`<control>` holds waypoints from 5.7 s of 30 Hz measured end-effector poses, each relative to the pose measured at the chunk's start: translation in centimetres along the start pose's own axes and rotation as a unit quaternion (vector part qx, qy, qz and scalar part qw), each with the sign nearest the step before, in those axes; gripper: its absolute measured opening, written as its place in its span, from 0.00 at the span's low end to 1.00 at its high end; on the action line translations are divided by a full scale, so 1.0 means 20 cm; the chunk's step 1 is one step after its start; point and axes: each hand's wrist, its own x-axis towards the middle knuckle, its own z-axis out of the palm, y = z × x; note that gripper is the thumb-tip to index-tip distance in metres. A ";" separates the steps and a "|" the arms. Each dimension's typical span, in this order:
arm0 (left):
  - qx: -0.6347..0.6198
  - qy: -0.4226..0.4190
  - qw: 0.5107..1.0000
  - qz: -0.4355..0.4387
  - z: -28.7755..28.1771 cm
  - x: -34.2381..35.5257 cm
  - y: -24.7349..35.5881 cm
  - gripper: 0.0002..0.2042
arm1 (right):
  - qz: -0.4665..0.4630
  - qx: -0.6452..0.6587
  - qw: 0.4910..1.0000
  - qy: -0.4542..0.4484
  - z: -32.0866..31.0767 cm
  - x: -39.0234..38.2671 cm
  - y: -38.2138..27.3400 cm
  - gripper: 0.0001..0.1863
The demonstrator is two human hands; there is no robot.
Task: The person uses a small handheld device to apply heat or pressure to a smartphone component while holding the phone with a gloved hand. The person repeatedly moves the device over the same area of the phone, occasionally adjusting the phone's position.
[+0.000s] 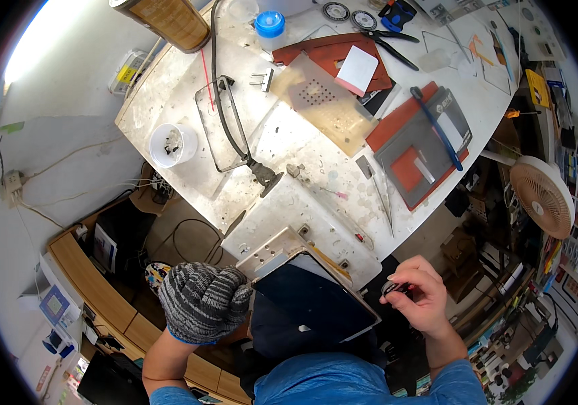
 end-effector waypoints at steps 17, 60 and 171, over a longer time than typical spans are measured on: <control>-0.710 0.264 0.607 -0.238 0.00 -0.15 -0.26 0.18 | -0.143 -0.079 0.987 -0.001 0.04 0.08 -0.07 0.18; -0.196 0.283 0.887 -0.309 -0.01 -0.39 -0.35 0.09 | -0.117 -0.050 0.990 -0.057 0.02 0.06 -0.09 0.18; -0.598 -0.095 0.752 -0.259 -0.06 -0.51 -0.46 0.04 | 0.063 0.306 0.937 0.159 -0.12 0.10 0.12 0.21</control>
